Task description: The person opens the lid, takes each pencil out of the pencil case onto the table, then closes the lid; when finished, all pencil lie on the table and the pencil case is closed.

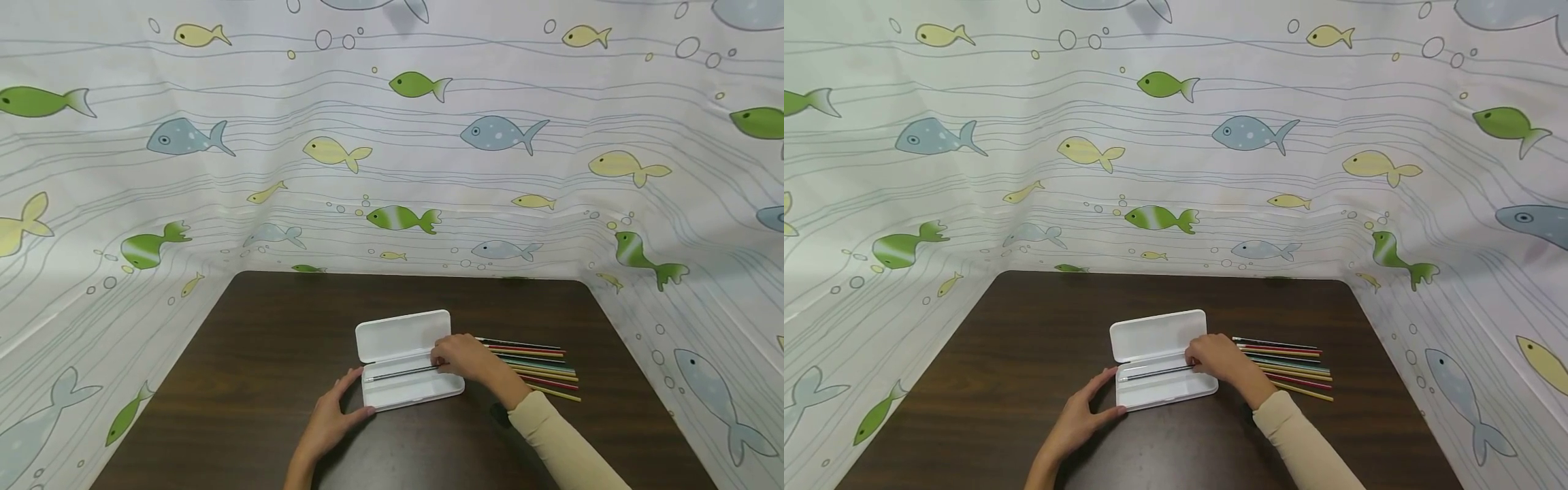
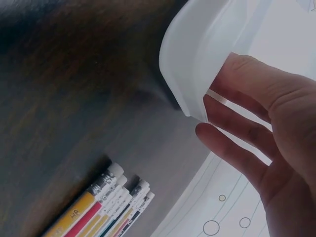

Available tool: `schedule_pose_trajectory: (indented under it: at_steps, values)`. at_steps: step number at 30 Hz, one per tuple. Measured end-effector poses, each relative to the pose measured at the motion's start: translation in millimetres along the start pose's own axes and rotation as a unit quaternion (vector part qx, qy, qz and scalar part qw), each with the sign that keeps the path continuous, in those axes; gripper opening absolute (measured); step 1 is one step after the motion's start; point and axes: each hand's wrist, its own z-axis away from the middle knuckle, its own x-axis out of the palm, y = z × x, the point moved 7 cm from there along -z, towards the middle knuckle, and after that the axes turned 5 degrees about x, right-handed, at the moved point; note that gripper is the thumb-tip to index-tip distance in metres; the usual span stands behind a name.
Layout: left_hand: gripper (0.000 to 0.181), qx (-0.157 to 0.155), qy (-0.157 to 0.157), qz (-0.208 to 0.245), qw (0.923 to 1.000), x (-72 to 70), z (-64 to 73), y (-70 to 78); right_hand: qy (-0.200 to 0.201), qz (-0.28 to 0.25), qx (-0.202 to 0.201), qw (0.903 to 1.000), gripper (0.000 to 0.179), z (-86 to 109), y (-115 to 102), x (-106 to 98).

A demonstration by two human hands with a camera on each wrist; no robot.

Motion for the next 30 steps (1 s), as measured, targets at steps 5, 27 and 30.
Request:
schedule_pose_trajectory:
  at_steps: [5,27,30]
  values:
    - [0.077,0.001,0.0,-0.003,1.0,1.1,0.4,0.7,0.003,-0.003,0.001,1.0,0.01,1.9,1,-1]
    - [0.075,0.022,0.009,-0.012,0.9997,1.2,0.9,0.4,0.06,0.001,0.045,0.9972,0.012,48.3,37,-50]
    - [0.075,0.022,0.013,-0.008,0.9996,-1.5,0.0,1.1,0.066,0.006,0.068,0.9955,0.012,69.6,55,-57]
